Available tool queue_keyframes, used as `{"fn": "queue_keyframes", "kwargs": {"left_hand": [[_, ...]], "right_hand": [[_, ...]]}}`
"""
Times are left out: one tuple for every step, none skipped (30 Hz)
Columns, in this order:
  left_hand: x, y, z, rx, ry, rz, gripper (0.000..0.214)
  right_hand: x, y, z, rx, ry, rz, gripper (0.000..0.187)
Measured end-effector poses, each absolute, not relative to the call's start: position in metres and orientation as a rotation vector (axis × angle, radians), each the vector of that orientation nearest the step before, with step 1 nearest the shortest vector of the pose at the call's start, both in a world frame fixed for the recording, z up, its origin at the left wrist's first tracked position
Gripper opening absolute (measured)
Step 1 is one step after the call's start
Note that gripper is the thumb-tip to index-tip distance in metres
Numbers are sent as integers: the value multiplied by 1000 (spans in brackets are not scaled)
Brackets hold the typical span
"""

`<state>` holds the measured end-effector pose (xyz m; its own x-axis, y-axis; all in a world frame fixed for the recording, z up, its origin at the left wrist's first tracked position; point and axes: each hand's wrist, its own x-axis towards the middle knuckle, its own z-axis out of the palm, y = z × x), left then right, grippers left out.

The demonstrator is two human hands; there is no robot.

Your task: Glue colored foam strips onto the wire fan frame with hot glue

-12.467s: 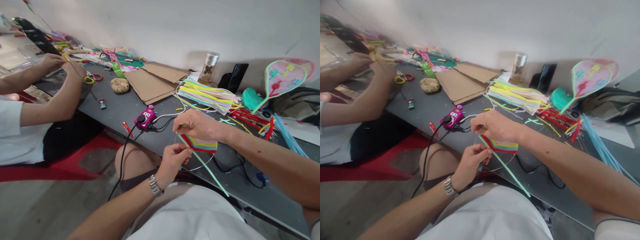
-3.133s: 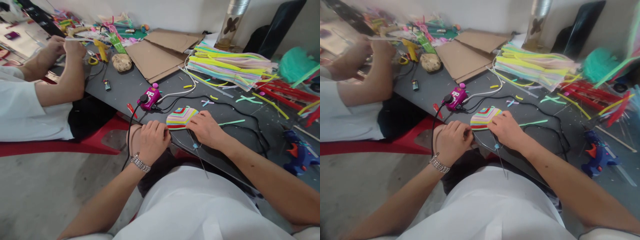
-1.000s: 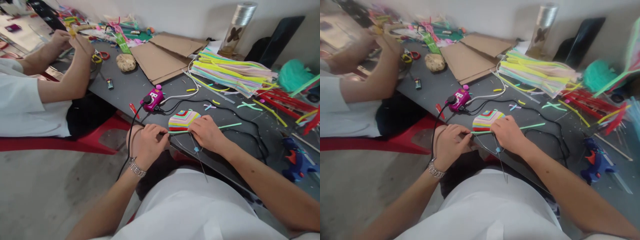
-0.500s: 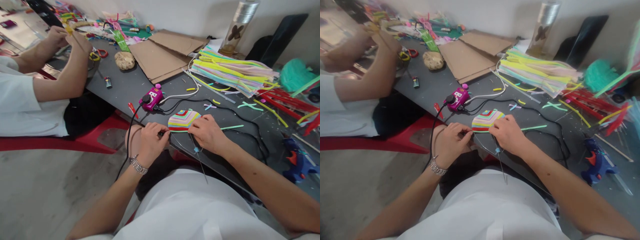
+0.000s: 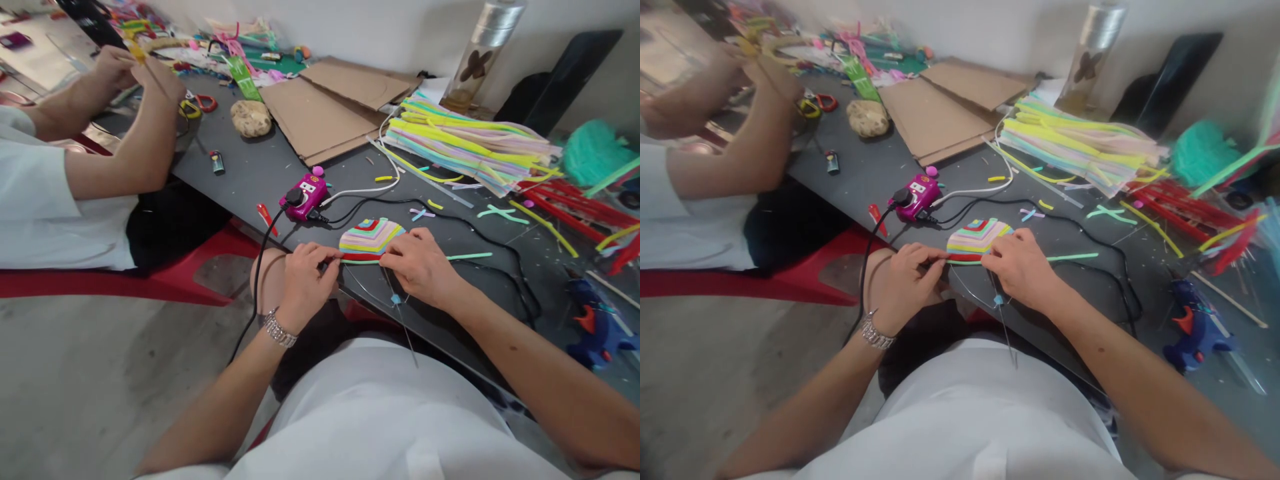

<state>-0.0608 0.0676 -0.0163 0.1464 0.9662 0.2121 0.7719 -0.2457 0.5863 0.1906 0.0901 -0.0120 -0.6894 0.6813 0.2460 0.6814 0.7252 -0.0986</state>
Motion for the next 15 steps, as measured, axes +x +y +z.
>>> {"fn": "queue_keyframes", "kwargs": {"left_hand": [[-61, 68, -16, 2082, 1675, 794, 16], [-60, 68, -15, 2072, 1678, 788, 15], [-60, 68, -15, 2066, 1682, 783, 15], [-59, 68, -15, 2064, 1687, 776, 15], [-59, 68, -15, 2069, 1692, 769, 15], [-58, 69, -15, 2085, 1695, 760, 16], [-58, 69, -15, 2113, 1696, 747, 18], [-57, 69, -15, 2150, 1695, 733, 21], [-57, 69, -15, 2192, 1690, 716, 23], [-56, 70, -15, 2230, 1681, 703, 25], [-55, 70, -15, 2258, 1671, 693, 25], [-54, 70, -15, 2275, 1661, 685, 26], [-53, 70, -15, 2279, 1656, 683, 25], [-52, 71, -15, 2275, 1655, 682, 24], [-51, 71, -14, 2268, 1659, 683, 23]], "right_hand": [[191, 90, -12, -1072, -2661, -9, 27], [192, 91, -12, -1072, -2657, -18, 27], [192, 91, -12, -1079, -2650, -28, 26], [193, 91, -12, -1088, -2642, -36, 26], [193, 92, -12, -1097, -2635, -41, 26], [193, 92, -12, -1104, -2629, -44, 25], [193, 92, -13, -1109, -2624, -47, 25], [194, 93, -13, -1110, -2621, -49, 25], [194, 93, -13, -1114, -2618, -52, 25], [194, 93, -14, -1119, -2613, -56, 24], [194, 93, -14, -1127, -2606, -61, 24], [194, 93, -14, -1133, -2599, -66, 24], [195, 93, -14, -1137, -2592, -71, 24], [195, 94, -15, -1138, -2586, -77, 24], [195, 94, -15, -1135, -2580, -85, 24]]}}
